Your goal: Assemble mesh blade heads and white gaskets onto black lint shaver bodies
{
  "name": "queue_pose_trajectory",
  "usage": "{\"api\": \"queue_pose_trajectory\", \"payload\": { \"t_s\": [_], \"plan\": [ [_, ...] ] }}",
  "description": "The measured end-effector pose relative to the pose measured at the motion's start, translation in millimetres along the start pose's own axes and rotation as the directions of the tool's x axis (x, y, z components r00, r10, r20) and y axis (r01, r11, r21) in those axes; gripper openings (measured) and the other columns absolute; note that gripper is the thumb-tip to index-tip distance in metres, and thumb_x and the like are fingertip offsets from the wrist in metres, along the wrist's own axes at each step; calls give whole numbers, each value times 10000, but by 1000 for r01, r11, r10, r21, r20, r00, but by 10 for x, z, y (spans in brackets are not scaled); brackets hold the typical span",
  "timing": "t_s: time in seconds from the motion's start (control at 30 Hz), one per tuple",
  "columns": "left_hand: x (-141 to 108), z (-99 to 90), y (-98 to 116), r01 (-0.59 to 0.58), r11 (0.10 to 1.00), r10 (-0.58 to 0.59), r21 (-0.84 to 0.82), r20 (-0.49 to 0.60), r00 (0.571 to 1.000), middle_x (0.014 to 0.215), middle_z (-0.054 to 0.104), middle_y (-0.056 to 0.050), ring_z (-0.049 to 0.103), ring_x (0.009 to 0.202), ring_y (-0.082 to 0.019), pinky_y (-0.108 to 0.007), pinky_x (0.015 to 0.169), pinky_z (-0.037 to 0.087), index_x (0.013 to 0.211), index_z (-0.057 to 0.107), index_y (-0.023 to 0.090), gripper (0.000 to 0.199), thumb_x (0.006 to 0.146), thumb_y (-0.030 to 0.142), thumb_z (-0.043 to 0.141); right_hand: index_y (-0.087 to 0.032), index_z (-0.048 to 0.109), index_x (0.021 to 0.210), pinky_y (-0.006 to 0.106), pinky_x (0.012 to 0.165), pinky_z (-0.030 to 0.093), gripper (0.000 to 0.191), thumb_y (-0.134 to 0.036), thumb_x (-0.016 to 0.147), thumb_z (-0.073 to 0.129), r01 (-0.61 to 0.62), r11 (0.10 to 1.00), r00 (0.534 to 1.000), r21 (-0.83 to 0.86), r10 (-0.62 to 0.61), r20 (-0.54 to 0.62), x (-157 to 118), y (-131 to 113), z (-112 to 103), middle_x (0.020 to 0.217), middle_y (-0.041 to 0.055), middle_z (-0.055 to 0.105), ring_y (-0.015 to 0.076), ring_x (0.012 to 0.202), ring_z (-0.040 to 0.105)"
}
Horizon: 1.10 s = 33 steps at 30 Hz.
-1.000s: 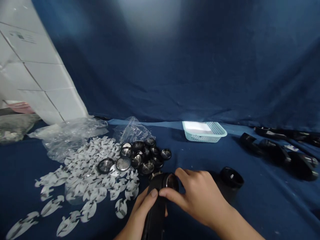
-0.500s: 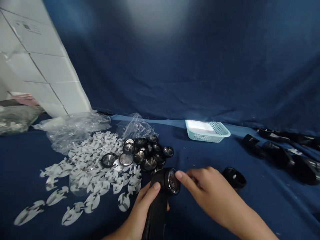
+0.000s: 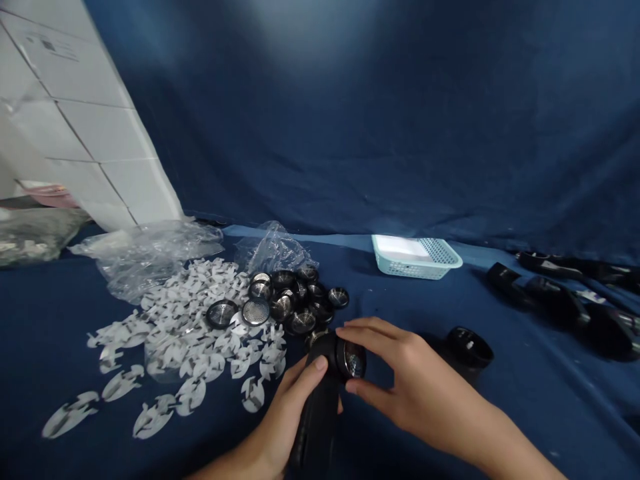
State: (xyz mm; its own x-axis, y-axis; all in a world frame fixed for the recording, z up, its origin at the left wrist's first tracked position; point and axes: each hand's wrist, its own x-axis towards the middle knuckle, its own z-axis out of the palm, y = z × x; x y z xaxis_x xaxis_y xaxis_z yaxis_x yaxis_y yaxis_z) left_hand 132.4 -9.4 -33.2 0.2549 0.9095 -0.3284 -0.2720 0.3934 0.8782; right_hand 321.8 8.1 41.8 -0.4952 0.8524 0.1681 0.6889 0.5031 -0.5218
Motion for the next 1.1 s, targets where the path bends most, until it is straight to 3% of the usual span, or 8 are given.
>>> {"api": "queue_pose_trajectory", "payload": {
  "t_s": [0.17,0.27,0.33,0.43,0.63,0.77,0.93,1.1],
  "plan": [
    [27,-19,12,69,997,-68,-25,20,997,609,617,-12,530,470,-118,-211,467,402,1001,617,151,537,807,650,573,-406,484,1363,369,1081,450,576,-153,861,609,132,988,988,-73,-126,85,-5,62,-25,1446,-46,486,191,1296,495],
    [35,-29,17,74,997,-73,-20,34,997,601,614,-9,519,461,-118,-212,458,389,1007,616,154,540,817,656,552,-397,484,1367,405,1082,444,547,-190,876,607,173,982,982,-75,-166,89,16,74,-27,1436,-32,501,206,1310,477],
    [28,-22,17,40,999,-40,1,28,999,610,612,-8,522,483,-116,-212,477,386,1022,622,151,534,825,643,555,-349,509,1357,404,1013,504,512,-302,865,646,109,993,993,-40,-107,56,34,63,-28,1385,11,554,229,1235,549],
    [0,12,16,-23,999,22,48,23,999,632,613,-8,531,531,-119,-218,515,392,1072,630,144,526,826,607,584,-264,599,1266,377,816,592,465,-470,851,637,-59,998,998,23,59,18,50,25,-37,1200,63,675,234,976,682],
    [-48,80,16,-103,990,102,101,18,995,697,623,-15,542,594,-131,-239,570,397,1115,640,155,476,840,541,598,-254,670,1078,332,718,587,304,-470,879,594,-170,983,983,63,164,81,30,-29,-66,907,20,747,196,748,707],
    [-37,71,9,-90,992,91,92,1,996,705,626,-12,557,633,-142,-244,597,407,1140,622,162,505,836,564,594,-269,603,1194,330,760,588,381,-411,845,654,-105,993,994,56,103,41,10,-18,-51,1074,33,700,192,843,696],
    [-6,50,-19,-45,997,45,56,-10,999,681,629,-14,571,640,-155,-244,584,407,1176,587,142,608,809,626,592,-311,564,1262,371,1012,499,469,-177,819,646,135,991,991,-28,-134,24,-17,14,-45,1340,35,552,224,1213,557],
    [-7,46,-16,-32,999,32,24,2,999,649,613,-6,550,584,-143,-238,555,392,1163,597,144,622,795,645,594,-317,573,1258,404,1030,485,468,-189,814,648,168,984,985,-51,-167,34,-7,44,-46,1348,39,538,234,1223,548]
  ]
}}
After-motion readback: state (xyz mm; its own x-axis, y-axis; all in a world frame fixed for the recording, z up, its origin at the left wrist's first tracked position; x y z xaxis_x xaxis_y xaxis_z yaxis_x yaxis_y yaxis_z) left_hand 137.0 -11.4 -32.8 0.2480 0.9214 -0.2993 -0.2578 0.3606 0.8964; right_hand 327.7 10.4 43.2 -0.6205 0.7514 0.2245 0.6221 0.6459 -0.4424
